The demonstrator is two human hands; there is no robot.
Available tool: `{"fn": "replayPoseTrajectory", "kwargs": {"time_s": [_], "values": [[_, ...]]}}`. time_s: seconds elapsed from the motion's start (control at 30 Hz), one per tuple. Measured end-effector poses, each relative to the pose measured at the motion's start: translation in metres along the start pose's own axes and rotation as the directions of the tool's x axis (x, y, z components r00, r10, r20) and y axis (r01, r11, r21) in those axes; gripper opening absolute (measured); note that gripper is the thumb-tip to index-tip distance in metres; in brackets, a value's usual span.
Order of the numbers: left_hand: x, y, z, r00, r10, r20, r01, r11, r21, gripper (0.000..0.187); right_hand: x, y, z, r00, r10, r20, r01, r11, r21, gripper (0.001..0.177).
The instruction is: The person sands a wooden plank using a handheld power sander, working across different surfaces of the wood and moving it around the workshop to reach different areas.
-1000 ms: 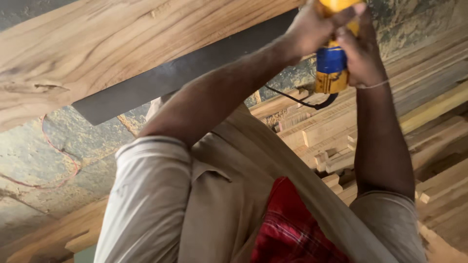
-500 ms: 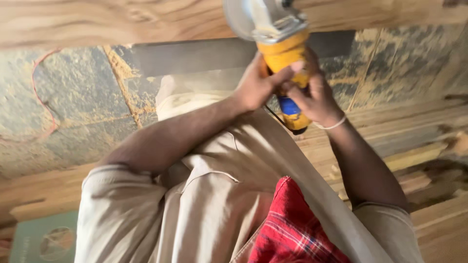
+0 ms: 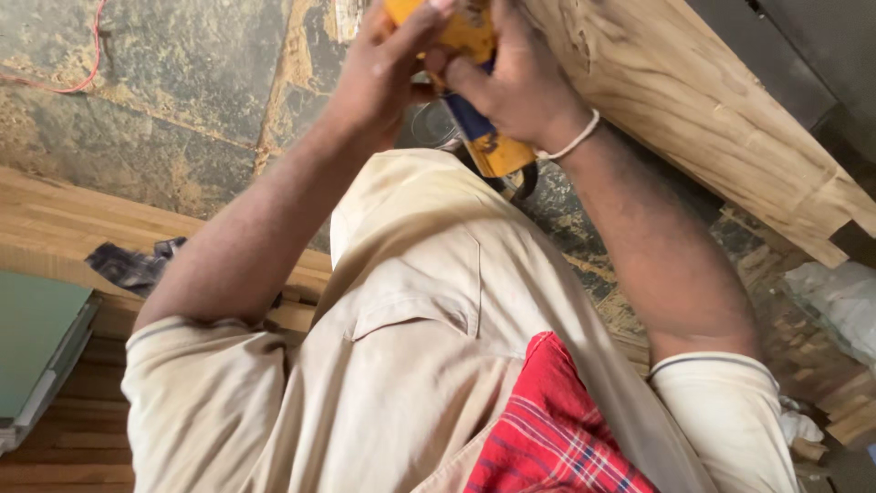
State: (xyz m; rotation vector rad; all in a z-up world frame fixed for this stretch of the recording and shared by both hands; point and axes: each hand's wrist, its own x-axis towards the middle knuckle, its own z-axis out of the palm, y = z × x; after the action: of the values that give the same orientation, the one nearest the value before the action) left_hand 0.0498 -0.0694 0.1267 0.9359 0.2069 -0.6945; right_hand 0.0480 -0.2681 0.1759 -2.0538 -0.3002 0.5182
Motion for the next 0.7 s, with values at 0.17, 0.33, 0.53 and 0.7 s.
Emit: {"fn": "replayPoseTrajectory", "kwargs": {"time_s": [0.17, 0.33, 0.53, 0.7], "values": [[-0.013, -0.005, 0.008, 0.999, -0.045, -0.003, 0.045, 0.997, -0.068, 0.063, -0.023, -0.009, 0.005, 0.997, 0.072, -0.021, -0.072, 0.997, -0.033, 0.067], [-0.010, -0.067, 0.073, 0.970, -0.097, 0.223, 0.116, 0.991, -0.070, 0.046, -0.114, 0.011, -0.020, 0.995, 0.034, -0.096, -0.033, 0.999, 0.016, 0.075], [-0.001, -0.140, 0.173, 0.877, -0.143, 0.459, 0.181, 0.983, -0.041, 0.047, -0.243, 0.043, -0.042, 0.915, 0.289, -0.280, -0.252, 0.954, 0.160, 0.072], [0.005, -0.205, 0.256, 0.799, -0.249, 0.548, 0.266, 0.963, 0.049, 0.053, -0.343, 0.078, -0.068, 0.834, 0.361, -0.418, -0.308, 0.932, 0.189, 0.066]]}}
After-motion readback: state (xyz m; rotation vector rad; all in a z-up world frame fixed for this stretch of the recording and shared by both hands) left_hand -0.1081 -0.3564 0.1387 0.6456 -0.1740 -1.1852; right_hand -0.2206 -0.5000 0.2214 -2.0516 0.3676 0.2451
